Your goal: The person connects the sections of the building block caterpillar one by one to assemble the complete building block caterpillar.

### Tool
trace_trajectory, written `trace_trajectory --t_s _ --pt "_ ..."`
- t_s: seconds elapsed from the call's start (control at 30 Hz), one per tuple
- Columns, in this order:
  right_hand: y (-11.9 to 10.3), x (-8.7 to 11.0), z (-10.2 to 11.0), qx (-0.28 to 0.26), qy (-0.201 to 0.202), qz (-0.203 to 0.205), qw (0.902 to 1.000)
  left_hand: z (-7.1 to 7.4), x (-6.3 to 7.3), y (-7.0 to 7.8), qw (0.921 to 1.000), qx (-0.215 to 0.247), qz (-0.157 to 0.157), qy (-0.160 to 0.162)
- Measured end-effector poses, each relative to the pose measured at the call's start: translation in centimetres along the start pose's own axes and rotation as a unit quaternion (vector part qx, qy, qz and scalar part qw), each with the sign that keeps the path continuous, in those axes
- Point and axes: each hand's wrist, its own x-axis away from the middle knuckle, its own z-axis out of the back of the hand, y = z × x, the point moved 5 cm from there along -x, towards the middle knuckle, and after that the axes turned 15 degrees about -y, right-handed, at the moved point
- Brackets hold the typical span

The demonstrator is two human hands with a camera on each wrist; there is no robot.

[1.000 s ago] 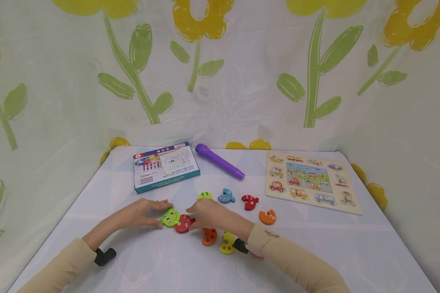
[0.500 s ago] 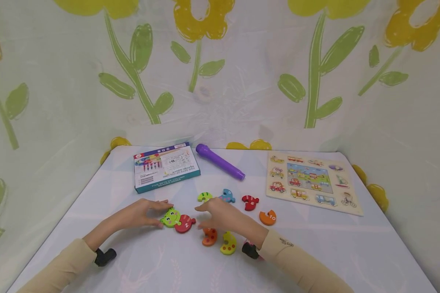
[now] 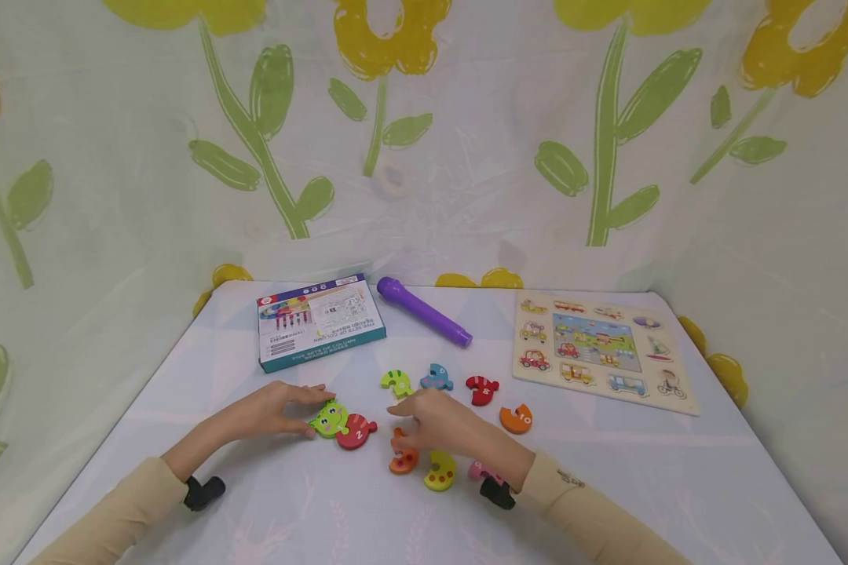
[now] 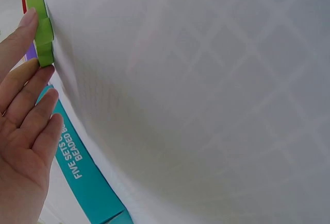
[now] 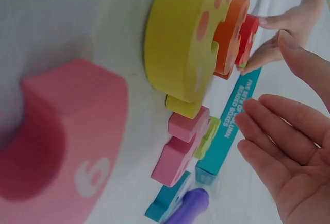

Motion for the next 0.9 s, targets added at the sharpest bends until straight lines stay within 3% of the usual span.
trace_trajectory --t_s 0.17,0.4,0.9 --pt "-0.2 0.5 -0.5 0.007 -0.021 -0.001 0.9998 0.1 0.1 0.1 1.0000 0.002 0.001 0.000" --pt "-0.5 0.9 -1.2 0.057 -0.036 0.026 0.9974 0.1 0.1 0.2 1.0000 0.006 0.002 -0.002" --pt "-0.2 0.5 -2.1 0.096 -0.048 0.002 0.9943 0.1 -0.4 0.8 0.9997 -0.007 0.014 -0.016"
